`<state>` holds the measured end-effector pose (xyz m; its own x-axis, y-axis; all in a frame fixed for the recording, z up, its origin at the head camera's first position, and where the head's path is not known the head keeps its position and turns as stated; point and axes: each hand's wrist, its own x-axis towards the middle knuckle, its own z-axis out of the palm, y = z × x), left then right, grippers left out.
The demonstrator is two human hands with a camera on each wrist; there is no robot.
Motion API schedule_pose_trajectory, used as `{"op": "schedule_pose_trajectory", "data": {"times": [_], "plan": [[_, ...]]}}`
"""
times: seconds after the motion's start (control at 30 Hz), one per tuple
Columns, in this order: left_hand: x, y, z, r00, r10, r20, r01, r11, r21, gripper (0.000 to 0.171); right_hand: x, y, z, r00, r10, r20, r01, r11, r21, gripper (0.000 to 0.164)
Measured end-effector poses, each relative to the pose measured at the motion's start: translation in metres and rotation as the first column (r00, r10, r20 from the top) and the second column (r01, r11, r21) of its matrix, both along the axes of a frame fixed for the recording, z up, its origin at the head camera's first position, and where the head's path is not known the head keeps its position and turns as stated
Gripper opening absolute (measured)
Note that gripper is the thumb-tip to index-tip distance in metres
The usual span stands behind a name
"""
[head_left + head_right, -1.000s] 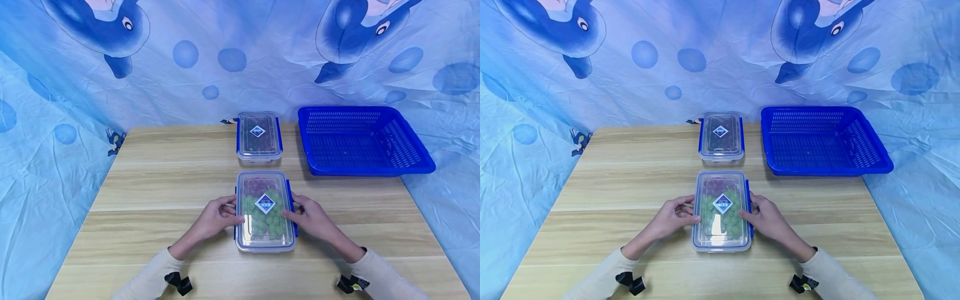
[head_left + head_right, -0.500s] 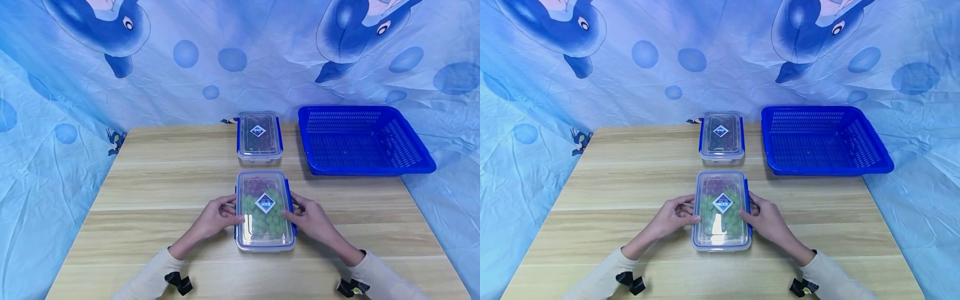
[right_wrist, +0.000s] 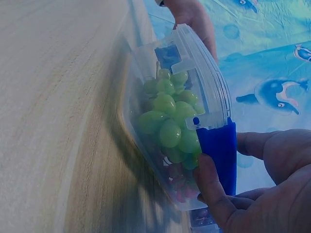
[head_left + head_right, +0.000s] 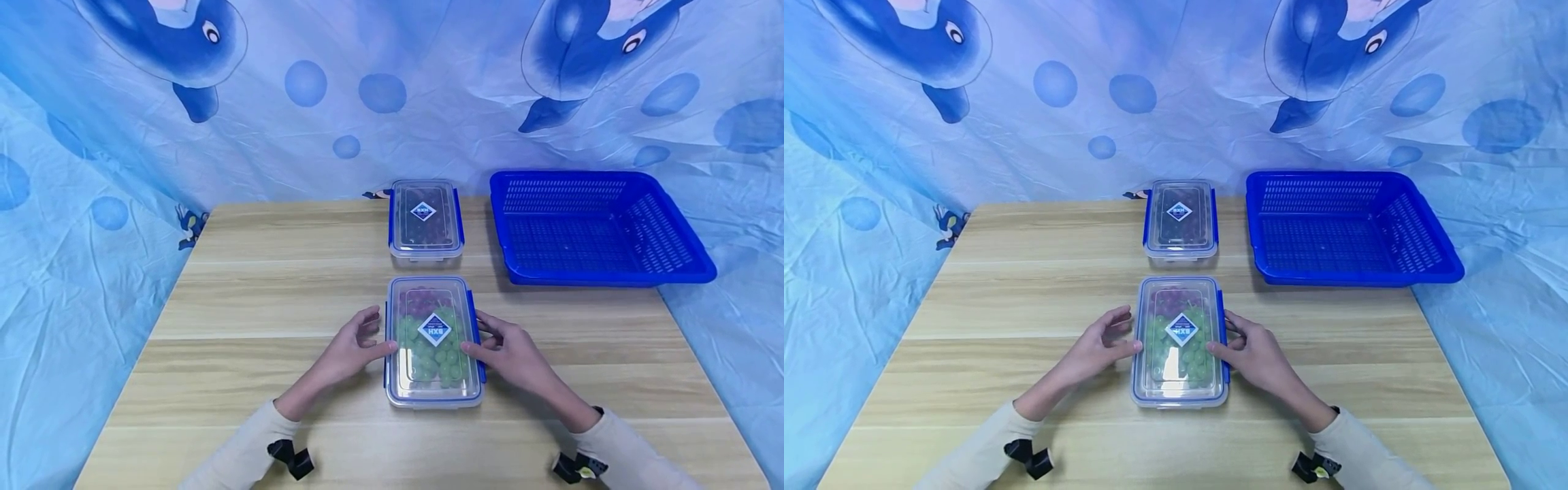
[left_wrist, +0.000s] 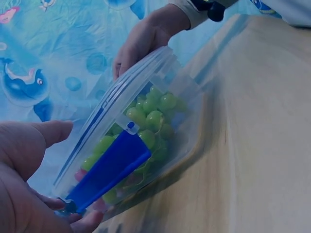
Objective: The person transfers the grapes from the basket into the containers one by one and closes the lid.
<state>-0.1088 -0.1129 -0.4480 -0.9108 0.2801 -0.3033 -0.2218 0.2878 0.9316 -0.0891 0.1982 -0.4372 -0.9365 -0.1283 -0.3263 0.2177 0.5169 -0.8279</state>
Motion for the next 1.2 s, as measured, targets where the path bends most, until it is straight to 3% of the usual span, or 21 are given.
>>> {"op": "schedule_pose_trajectory", "data": {"times": [0.27,0.53,1.0,1.2], "plan": [[-0.001,-0.001,-0.008,0.992,-0.034,0.122,0.013,0.985,0.169,0.096,0.0,0.002,-0.003,1.0,0.002,-0.008,-0.002,1.0,-0.006,0.083],[-0.005,-0.004,-0.013,0.984,-0.052,0.168,0.018,0.98,0.2,0.083,0.0,0.001,-0.003,1.0,-0.006,0.003,0.006,1.0,-0.009,0.083],[0.001,0.003,-0.003,0.998,-0.034,0.043,0.027,0.99,0.139,0.082,0.001,0.001,-0.002,1.0,0.003,0.004,-0.003,0.999,-0.035,0.082],[0.001,0.001,-0.002,0.998,-0.06,-0.027,0.063,0.99,0.126,0.084,0.0,0.001,-0.002,1.0,0.003,0.015,-0.002,0.999,-0.053,0.083]]}}
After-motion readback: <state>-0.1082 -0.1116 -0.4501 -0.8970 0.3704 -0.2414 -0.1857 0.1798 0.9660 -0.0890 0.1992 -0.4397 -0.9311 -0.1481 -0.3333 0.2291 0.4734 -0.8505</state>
